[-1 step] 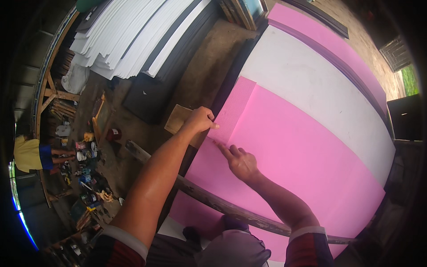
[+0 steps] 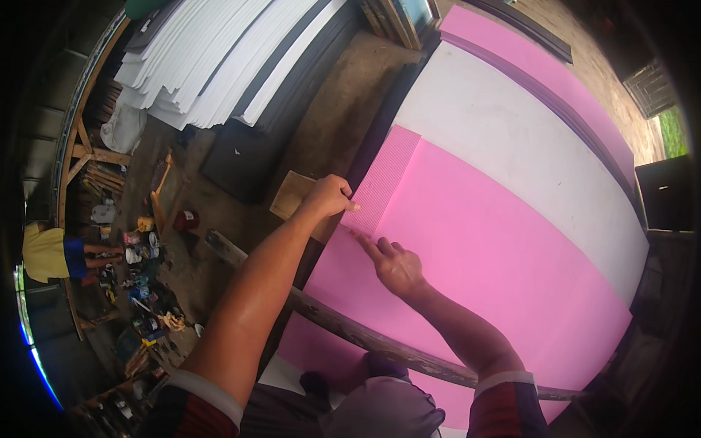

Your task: The person kneels on a large pink foam sheet and uses a utility knife with a wooden straightedge to cut long strips. They repeatedly measure, score, and separate the strips, stacking the cut pieces to the side.

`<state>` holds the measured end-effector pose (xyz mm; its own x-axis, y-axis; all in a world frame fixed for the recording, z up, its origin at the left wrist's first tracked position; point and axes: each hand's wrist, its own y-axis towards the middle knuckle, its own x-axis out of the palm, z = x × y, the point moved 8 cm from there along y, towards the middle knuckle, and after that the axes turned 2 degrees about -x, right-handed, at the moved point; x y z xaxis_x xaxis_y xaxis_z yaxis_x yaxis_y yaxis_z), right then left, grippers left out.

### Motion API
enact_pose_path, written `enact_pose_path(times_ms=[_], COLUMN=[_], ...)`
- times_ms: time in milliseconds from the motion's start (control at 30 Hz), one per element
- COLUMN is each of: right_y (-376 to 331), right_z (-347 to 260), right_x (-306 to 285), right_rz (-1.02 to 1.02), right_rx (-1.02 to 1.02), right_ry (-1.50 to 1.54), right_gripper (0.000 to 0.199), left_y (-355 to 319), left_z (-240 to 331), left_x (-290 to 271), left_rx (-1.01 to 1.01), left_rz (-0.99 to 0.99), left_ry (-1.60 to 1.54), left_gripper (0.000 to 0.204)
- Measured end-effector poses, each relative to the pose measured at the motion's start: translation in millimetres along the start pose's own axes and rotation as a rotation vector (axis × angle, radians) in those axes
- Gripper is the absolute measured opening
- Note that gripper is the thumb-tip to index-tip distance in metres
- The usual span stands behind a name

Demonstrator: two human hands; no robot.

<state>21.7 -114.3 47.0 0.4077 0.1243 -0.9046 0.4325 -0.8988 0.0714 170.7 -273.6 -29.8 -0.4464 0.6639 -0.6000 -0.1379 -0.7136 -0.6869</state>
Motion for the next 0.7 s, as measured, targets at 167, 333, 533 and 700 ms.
enact_pose_path(times_ms=[167,333,533,700], right_y=[4,11,27,29], right_z=[2,4,-9,-12], right_x=[4,11,17,2], right_rz=[-0.017,-0.049,-0.208,-0.333], right_rx=[-0.002,0.002,0.046,0.070], right_ry=[-0.013,-0.023,-0.092,-0.092], right_gripper=[0.069,0.069,0.069,0.066], left_y=[4,5,9,5], left_z=[3,6,3,1], left_x=[-3,-12,-6,-7], left_rx=[0.007,0.050,0.040,0.064], left_rz=[-0.004,0.089,0.046,0.079], left_ry=[0.009,-0.018,-0.059,-0.073], left_gripper=[0.046,0.049,0.052,0.051])
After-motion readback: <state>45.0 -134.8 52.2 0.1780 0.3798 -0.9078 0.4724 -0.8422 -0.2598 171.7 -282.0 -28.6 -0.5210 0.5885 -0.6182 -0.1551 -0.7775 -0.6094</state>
